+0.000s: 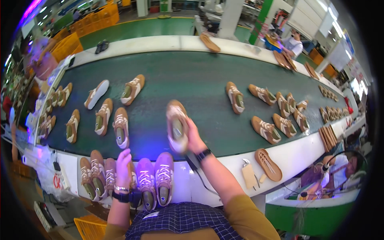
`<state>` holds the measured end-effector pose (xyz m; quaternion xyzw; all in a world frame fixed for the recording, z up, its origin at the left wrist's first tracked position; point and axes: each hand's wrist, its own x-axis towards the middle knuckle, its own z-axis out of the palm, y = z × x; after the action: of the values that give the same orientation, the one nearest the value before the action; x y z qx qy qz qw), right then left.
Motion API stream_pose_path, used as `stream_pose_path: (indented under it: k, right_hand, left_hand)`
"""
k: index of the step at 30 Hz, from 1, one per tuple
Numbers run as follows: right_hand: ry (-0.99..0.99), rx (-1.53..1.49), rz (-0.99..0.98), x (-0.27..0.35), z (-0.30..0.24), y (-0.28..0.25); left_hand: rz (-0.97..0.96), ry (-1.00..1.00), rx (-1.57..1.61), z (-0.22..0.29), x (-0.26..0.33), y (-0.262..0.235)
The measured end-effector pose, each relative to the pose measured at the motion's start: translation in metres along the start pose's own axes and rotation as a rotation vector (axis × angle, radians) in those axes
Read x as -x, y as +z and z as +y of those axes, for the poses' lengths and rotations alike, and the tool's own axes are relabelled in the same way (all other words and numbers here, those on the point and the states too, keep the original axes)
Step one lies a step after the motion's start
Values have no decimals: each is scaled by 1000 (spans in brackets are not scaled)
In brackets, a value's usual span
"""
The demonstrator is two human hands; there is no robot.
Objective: The person picks up pairs of brown and white sneakers from a moving conveyor belt in a factory setting. They hold the shoes up to a purple UV light to inspect the soles and sides, then place them back onto the belt. The process is repeated for multiple pairs of shoes throughout the clip.
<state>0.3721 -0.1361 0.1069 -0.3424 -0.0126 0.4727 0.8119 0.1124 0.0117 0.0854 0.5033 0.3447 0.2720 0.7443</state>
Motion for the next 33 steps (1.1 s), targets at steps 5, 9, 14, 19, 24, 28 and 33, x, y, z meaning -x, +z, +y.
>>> stream_pose_path:
  k: [5, 9, 14, 19, 24, 28, 33]
  right_hand:
    - [112, 161, 246, -111, -28, 8]
    - [103, 728, 189, -92, -2, -42]
    - [-88, 1049, 409, -33, -28, -110]
    - [-522, 1545, 917, -23, -144, -173]
    - [-392, 1725, 1174, -43, -239, -200]
    - [-105, 1593, 1009, -60, -274, -232]
    - [-65, 1503, 897, -73, -275, -247]
  left_hand:
    - [-107, -97, -98, 5, 59, 52]
    - [-298, -141, -190, -9, 85, 63]
    - [-314, 24, -444, -33, 105, 60]
    - [-379, 126, -958, -23, 101, 74]
    - [-312, 53, -1088, -3, 109, 105]
    - [-345, 145, -1141, -11, 119, 112]
    - [-433, -20, -896, -35, 134, 113]
